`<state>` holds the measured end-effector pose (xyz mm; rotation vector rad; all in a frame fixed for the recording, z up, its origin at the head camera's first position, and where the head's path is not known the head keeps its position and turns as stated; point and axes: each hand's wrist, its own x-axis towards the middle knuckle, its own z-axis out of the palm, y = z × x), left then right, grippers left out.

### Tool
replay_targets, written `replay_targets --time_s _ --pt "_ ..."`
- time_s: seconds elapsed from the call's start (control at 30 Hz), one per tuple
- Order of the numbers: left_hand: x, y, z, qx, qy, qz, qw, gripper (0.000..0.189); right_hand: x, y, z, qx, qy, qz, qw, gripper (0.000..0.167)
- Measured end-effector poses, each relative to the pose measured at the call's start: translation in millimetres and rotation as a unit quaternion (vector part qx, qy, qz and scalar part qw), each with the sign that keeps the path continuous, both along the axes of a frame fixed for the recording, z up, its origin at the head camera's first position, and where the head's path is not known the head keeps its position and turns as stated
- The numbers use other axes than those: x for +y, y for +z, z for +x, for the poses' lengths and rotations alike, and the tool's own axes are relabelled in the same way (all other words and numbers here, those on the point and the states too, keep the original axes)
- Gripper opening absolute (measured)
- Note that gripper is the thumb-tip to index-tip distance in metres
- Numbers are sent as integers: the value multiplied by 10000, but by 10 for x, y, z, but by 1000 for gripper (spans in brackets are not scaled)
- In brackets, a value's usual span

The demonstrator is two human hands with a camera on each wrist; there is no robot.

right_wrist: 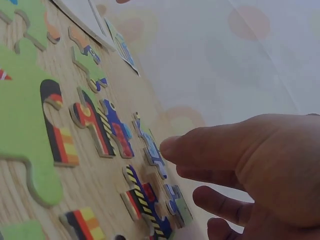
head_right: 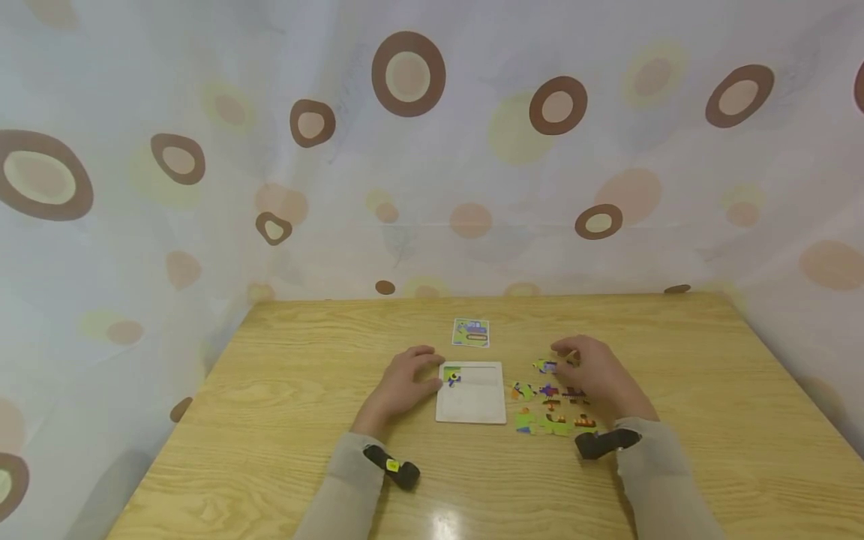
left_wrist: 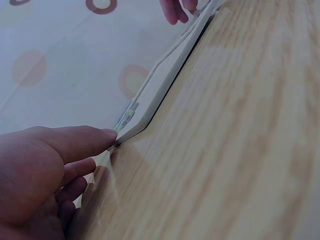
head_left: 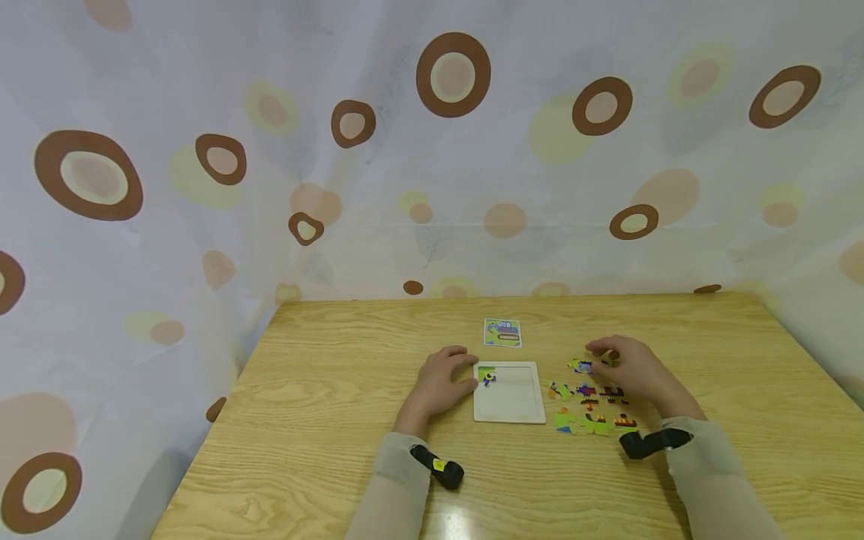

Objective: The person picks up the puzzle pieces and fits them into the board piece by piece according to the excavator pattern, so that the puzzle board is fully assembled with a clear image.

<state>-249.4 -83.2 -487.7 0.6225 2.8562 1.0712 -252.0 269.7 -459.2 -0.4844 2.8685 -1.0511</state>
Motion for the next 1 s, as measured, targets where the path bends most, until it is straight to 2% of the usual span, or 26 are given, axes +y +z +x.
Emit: replay_targets --time_s 0.2,0.5,0.73,1.0 --pt "3 1 2 -8 -19 -17 10000 40 0 -32 -14 -212 69 -1 9998 41" --pt "-1 -15 -8 -3 2 22 10000 40 -27 -75 -45 -29 147 114 9998 36" --pt "-4 -26 -7 19 -17 -7 10000 40 -75 -50 -25 102 180 265 9994 35" --pt "-3 -24 -16 -14 27 -41 10000 40 -110 -13 -24 87 133 -11 9999 43"
